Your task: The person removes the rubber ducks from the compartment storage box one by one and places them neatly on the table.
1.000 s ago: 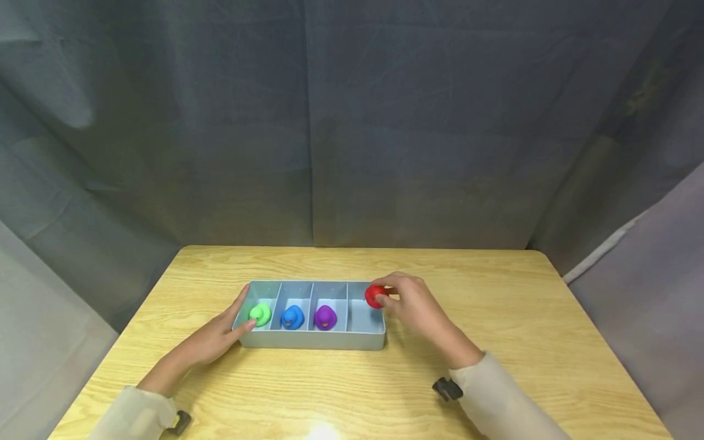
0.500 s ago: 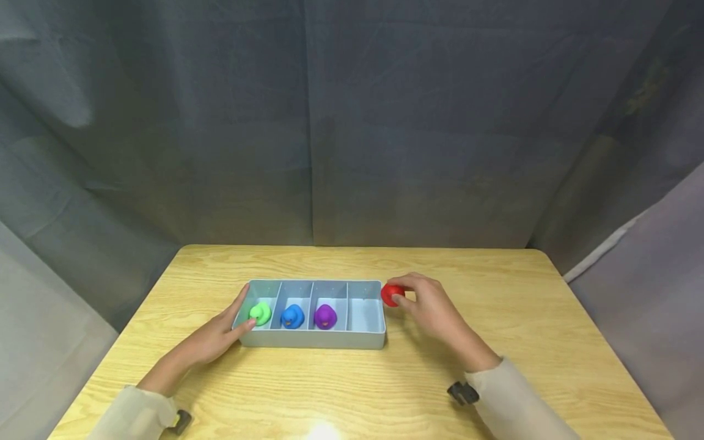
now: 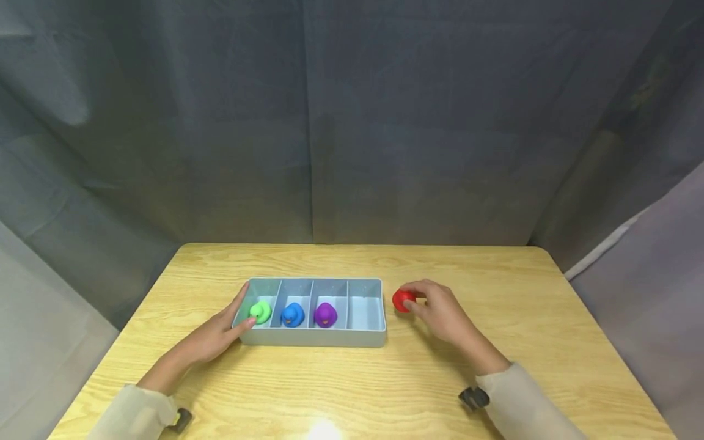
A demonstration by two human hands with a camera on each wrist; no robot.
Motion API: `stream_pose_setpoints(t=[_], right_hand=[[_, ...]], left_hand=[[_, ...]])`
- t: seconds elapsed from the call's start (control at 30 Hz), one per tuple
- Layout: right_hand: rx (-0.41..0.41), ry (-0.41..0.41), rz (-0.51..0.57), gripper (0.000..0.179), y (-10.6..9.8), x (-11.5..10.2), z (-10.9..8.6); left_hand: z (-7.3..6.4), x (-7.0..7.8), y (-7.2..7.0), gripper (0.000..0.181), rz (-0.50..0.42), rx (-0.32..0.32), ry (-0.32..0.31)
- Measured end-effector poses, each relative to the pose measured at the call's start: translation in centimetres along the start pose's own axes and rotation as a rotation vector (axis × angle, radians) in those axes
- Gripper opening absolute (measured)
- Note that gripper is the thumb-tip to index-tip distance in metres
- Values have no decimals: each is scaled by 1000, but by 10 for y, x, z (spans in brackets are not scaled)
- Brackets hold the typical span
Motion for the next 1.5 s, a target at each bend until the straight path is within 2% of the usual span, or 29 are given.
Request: stream_pose_setpoints(t=[0.67, 1.23, 1.5], right_hand=[[-94, 59, 64, 28, 22, 35, 0], [-94, 60, 68, 30, 20, 38, -1], [-94, 43, 99, 31, 15, 29, 2]], left_hand=[[1, 1, -1, 86, 0, 3, 4], [0, -1, -1, 87, -7, 4, -3], [0, 0, 0, 87, -9, -1, 0]])
Point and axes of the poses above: each hand's wrist, its own z-axis towards the middle knuckle, its own y-axis out of the palm, x = y × z, the point moved 8 cm from there along z, towards the middle knuckle, and after that the axes turned 13 degrees about -x, right-handed, at the moved point
